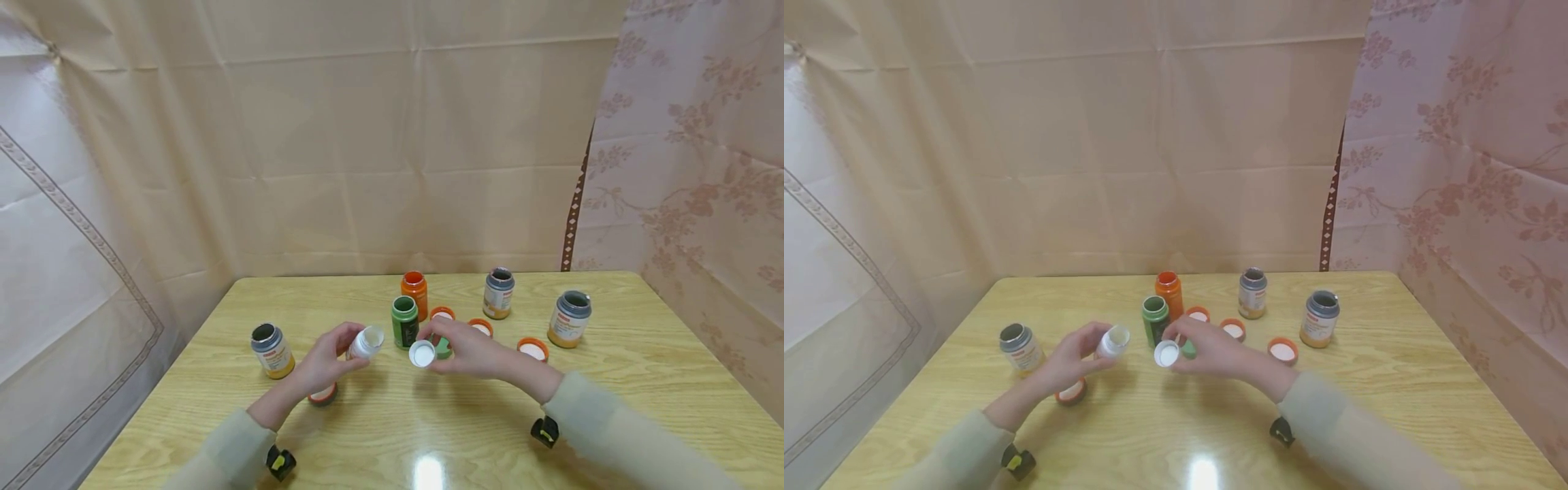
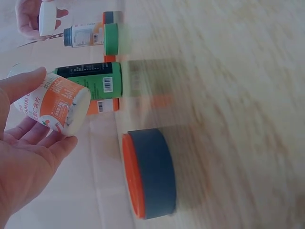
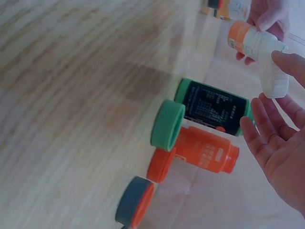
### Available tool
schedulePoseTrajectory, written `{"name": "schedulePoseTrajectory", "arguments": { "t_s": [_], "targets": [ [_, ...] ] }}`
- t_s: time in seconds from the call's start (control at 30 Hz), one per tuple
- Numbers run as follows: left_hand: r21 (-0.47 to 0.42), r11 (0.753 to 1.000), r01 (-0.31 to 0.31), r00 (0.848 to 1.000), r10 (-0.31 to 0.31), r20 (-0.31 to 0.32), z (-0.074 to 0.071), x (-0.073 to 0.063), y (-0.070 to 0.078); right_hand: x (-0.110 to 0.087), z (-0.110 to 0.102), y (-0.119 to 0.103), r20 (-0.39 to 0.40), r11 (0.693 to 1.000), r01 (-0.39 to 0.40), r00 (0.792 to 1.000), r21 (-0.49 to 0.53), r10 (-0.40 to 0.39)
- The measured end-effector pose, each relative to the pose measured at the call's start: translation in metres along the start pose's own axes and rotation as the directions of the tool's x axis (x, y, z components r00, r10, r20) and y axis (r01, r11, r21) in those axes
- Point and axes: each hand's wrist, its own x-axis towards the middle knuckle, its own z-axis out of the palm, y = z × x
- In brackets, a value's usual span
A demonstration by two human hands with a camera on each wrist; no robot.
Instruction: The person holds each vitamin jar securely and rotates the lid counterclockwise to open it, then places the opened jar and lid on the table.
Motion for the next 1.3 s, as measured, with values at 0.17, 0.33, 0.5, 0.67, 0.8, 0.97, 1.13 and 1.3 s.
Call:
{"name": "schedulePoseTrajectory", "arguments": {
  "t_s": [0.17, 0.33, 0.5, 0.67, 0.8, 0.97, 1.13, 1.3],
  "targets": [
    [-0.012, 1.000, -0.012, 1.000, 0.012, 0.020, 0.000, 0.001, -0.006, 0.003, 0.009, 0.006, 0.001, 1.000, 0.016, 1.000, 0.000, -0.016],
    [-0.037, 0.999, -0.026, 0.999, 0.027, 0.020, 0.002, 0.004, -0.014, 0.006, 0.017, 0.008, 0.009, 1.000, -0.004, 1.000, 0.001, 0.004],
    [-0.059, 0.998, -0.020, 0.999, 0.021, 0.033, 0.005, 0.007, -0.018, 0.010, 0.025, 0.011, 0.017, 1.000, -0.008, 1.000, -0.022, 0.009],
    [-0.106, 0.994, 0.000, 0.999, 0.005, 0.047, 0.007, 0.008, -0.021, 0.014, 0.031, 0.014, 0.058, 0.999, -0.037, 0.998, 0.001, 0.037],
    [-0.128, 0.992, 0.001, 0.998, 0.007, 0.061, 0.008, 0.008, -0.024, 0.018, 0.035, 0.015, 0.104, 0.995, -0.098, 0.990, 0.020, 0.095],
    [-0.120, 0.993, -0.007, 0.997, 0.016, 0.081, 0.008, 0.008, -0.029, 0.021, 0.041, 0.017, 0.149, 0.991, -0.136, 0.980, 0.007, 0.134],
    [-0.124, 0.992, 0.001, 0.995, 0.011, 0.102, 0.008, 0.010, -0.034, 0.023, 0.044, 0.016, 0.174, 0.990, -0.139, 0.975, -0.012, 0.139],
    [-0.097, 0.995, 0.026, 0.995, -0.016, 0.102, 0.007, 0.011, -0.034, 0.024, 0.048, 0.018, 0.199, 0.986, -0.161, 0.966, -0.035, 0.165]
  ]
}}
